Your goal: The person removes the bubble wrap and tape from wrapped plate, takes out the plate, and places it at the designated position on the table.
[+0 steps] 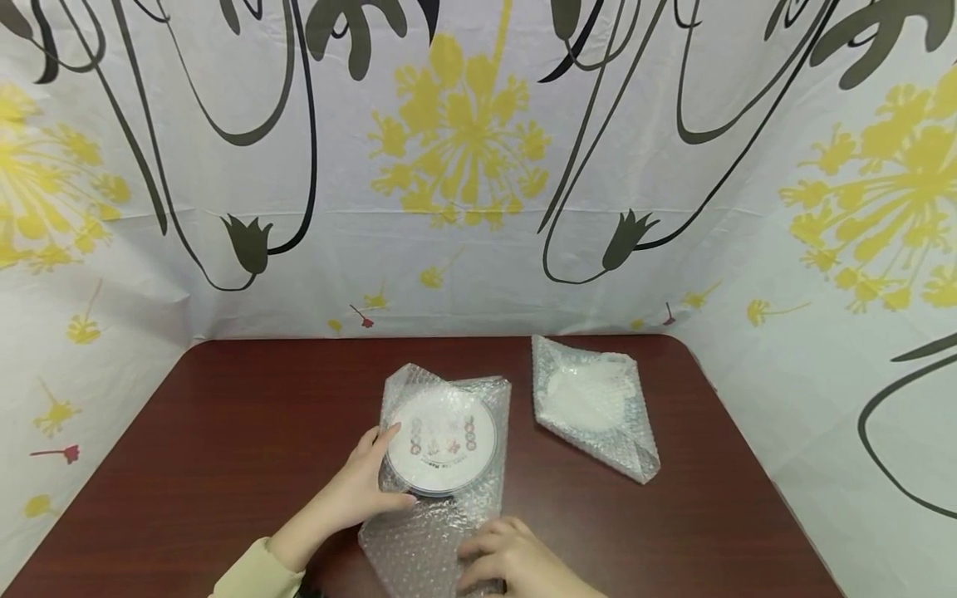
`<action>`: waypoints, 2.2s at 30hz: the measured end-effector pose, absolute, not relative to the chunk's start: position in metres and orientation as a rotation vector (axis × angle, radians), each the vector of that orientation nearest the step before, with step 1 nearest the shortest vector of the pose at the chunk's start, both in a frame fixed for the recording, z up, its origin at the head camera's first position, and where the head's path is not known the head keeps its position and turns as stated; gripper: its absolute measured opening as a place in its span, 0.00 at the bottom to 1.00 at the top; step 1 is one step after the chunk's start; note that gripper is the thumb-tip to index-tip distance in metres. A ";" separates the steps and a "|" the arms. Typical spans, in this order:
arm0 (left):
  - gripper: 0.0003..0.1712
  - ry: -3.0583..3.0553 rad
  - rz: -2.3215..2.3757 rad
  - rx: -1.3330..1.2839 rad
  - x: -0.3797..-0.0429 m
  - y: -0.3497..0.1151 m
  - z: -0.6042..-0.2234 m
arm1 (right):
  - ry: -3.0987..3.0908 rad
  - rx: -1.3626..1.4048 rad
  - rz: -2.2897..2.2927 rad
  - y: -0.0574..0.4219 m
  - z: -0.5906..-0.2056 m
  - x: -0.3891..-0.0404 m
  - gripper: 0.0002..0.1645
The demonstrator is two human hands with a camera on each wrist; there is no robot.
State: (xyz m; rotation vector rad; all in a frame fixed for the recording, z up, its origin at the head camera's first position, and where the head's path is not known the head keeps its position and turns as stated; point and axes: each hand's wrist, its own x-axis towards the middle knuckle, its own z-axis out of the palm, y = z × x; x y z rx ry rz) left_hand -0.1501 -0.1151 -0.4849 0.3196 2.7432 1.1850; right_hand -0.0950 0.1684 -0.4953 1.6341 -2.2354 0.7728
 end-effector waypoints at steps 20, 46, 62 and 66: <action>0.62 2.797 1.201 0.362 -0.139 -0.124 -0.482 | -2.330 1.753 0.516 0.181 -0.482 -0.090 0.24; 0.56 2.914 1.189 0.301 -0.131 -0.156 -0.475 | -2.486 1.389 0.491 0.206 -0.464 -0.086 0.33; 0.57 2.855 1.196 0.121 -0.128 -0.180 -0.474 | -2.615 1.116 0.562 0.216 -0.467 -0.086 0.23; 0.57 2.847 1.192 0.065 -0.128 -0.185 -0.474 | -2.689 1.051 0.570 0.219 -0.467 -0.086 0.21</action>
